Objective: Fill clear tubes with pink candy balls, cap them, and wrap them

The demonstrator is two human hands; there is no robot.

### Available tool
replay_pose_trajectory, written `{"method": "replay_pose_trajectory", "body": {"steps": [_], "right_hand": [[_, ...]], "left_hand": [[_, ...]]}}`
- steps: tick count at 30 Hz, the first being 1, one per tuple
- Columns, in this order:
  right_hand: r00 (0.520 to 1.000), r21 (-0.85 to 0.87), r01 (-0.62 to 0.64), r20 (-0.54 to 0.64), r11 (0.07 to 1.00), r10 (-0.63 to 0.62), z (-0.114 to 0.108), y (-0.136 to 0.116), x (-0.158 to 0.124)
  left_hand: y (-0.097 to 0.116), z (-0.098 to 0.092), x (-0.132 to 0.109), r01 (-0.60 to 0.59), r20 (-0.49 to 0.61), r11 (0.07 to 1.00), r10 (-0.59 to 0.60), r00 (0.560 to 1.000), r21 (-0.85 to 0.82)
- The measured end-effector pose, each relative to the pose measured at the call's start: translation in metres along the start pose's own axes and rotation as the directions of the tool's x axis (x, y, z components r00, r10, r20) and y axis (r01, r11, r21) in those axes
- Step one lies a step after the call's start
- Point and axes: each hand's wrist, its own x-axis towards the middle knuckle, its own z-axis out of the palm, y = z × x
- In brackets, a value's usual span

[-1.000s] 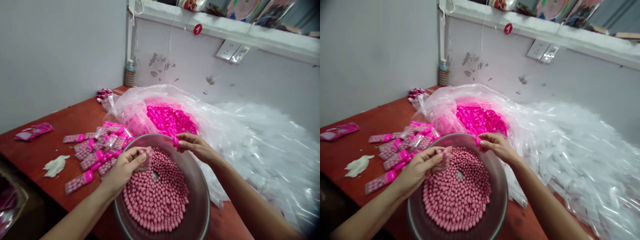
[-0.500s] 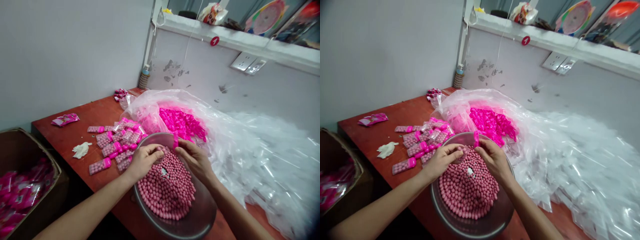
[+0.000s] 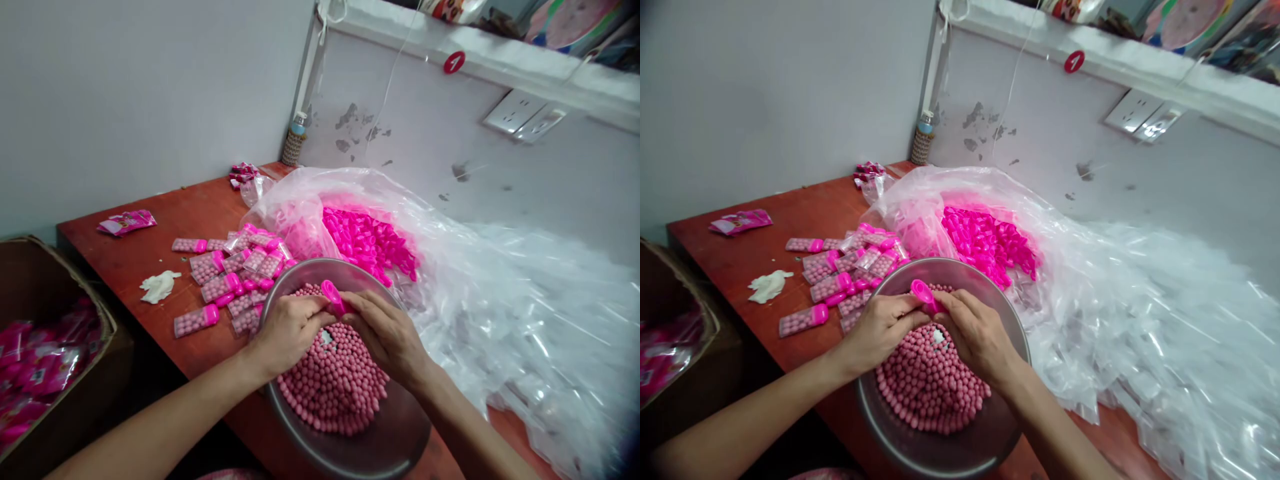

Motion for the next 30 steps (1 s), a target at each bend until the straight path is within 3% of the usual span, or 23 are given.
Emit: {"method": "replay_pose_trajectory", "body": {"steps": [3, 7, 11, 18, 23, 26, 30], "right_hand": [[0.999, 0.009, 0.039, 0.027, 0.999, -0.039, -0.001, 0.001, -0.001], [0.991, 0.055, 0.076, 0.109, 0.996, -0.081, 0.000, 0.002, -0.007], [0.997, 0.044, 0.052, 0.063, 0.998, -0.054, 0.004, 0.003, -0.013], [0.999, -0.021, -0.023, 0.027, 1.000, 0.023, 0.009, 0.000, -0.008], [0.999, -0.025, 0.032, 0.028, 0.999, -0.031, 0.012, 0.008, -0.013], [0.990, 0.031, 0.045, 0.129, 0.998, -0.049, 0.019, 0.004, -0.023], [0.959, 0.125, 0.062, 0.268, 0.990, -0.094, 0.038, -0.013, -0.034]], "left_hand": [[-0.002, 0.000, -0.002, -0.006, -0.019, 0.999, 0.007, 1.000, 0.050], [-0.006, 0.001, -0.008, -0.120, 0.006, 0.967, 0.121, 0.993, 0.224], [-0.007, 0.001, -0.009, -0.168, 0.025, 0.934, 0.169, 0.985, 0.316], [-0.006, 0.001, -0.004, -0.117, -0.002, 0.959, 0.121, 0.993, 0.257], [-0.010, -0.002, -0.007, -0.100, 0.007, 0.930, 0.105, 0.994, 0.353], [-0.005, -0.001, -0.006, -0.097, 0.003, 0.948, 0.101, 0.995, 0.302], [0.005, 0.014, 0.004, -0.171, 0.030, 0.977, 0.168, 0.985, 0.127]]}}
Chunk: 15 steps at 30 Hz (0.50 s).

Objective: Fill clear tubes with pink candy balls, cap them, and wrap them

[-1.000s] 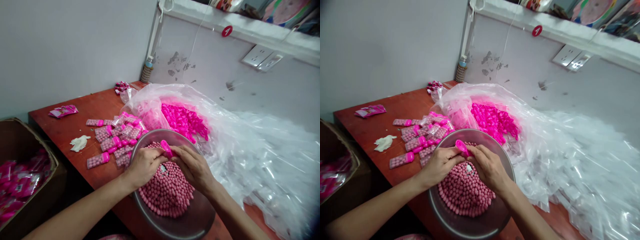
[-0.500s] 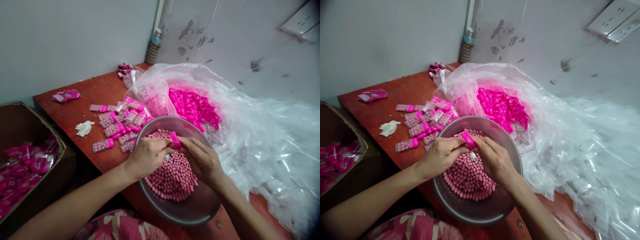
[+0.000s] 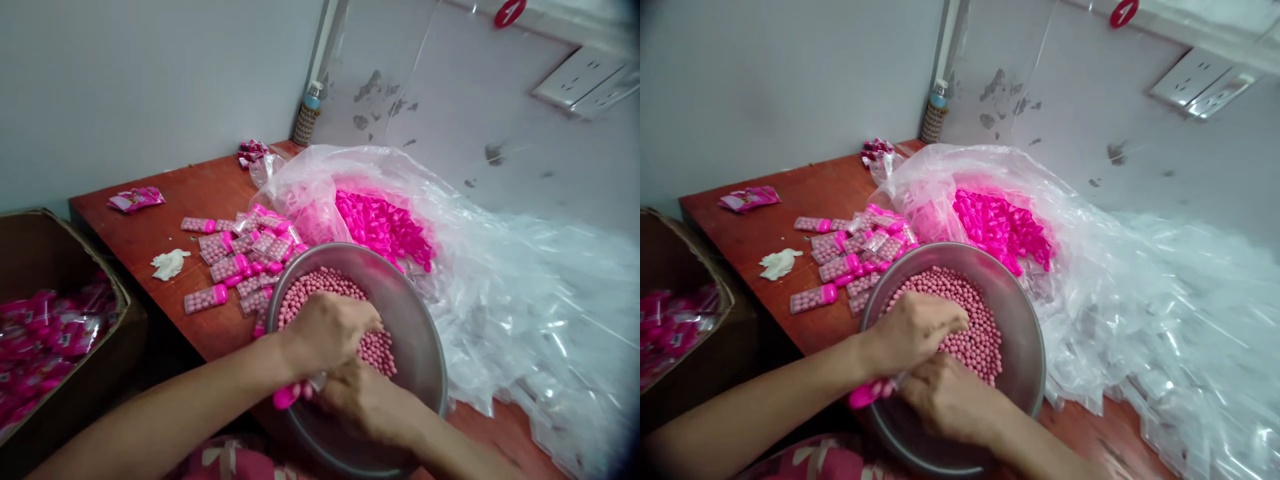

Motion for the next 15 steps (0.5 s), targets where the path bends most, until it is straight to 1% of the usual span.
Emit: {"method": "replay_pose_trajectory", "body": {"steps": [1, 2, 3, 5, 6, 7, 8, 10, 12, 15], "right_hand": [[1.000, 0.035, -0.006, 0.023, 0.999, 0.005, 0.005, -0.002, 0.001], [0.999, 0.079, -0.027, 0.045, 0.997, 0.023, 0.008, -0.002, 0.004], [0.997, 0.121, -0.065, 0.057, 0.990, 0.059, 0.009, 0.000, 0.008], [0.984, 0.168, -0.175, 0.058, 0.970, 0.167, 0.005, 0.007, 0.018], [0.974, 0.171, -0.228, 0.053, 0.958, 0.222, -0.001, 0.012, 0.023], [0.962, 0.171, -0.273, 0.053, 0.947, 0.268, -0.007, 0.016, 0.027], [0.953, 0.178, -0.304, 0.058, 0.936, 0.298, -0.014, 0.021, 0.031], [0.939, 0.209, -0.341, 0.124, 0.916, 0.321, -0.024, 0.029, 0.033], [0.918, 0.233, -0.377, 0.221, 0.897, 0.329, -0.028, 0.035, 0.028], [0.870, 0.183, -0.444, 0.324, 0.877, 0.373, -0.023, 0.045, 0.019]], "left_hand": [[0.001, 0.005, 0.005, 0.028, 0.015, 0.998, -0.027, 1.000, -0.048], [0.001, 0.010, 0.012, 0.086, 0.019, 0.991, -0.085, 0.996, -0.100], [0.000, 0.015, 0.019, 0.178, 0.006, 0.969, -0.180, 0.984, -0.169], [-0.004, 0.023, 0.035, 0.351, -0.005, 0.877, -0.373, 0.928, -0.328], [-0.006, 0.026, 0.043, 0.402, 0.006, 0.823, -0.436, 0.900, -0.402], [-0.008, 0.028, 0.050, 0.427, 0.017, 0.788, -0.469, 0.883, -0.444], [-0.009, 0.028, 0.055, 0.440, 0.017, 0.765, -0.491, 0.871, -0.469], [-0.013, 0.026, 0.059, 0.440, 0.000, 0.765, -0.498, 0.867, -0.470], [-0.017, 0.019, 0.057, 0.420, -0.012, 0.782, -0.479, 0.878, -0.461], [-0.021, 0.003, 0.047, 0.352, -0.025, 0.802, -0.414, 0.910, -0.483]]}}
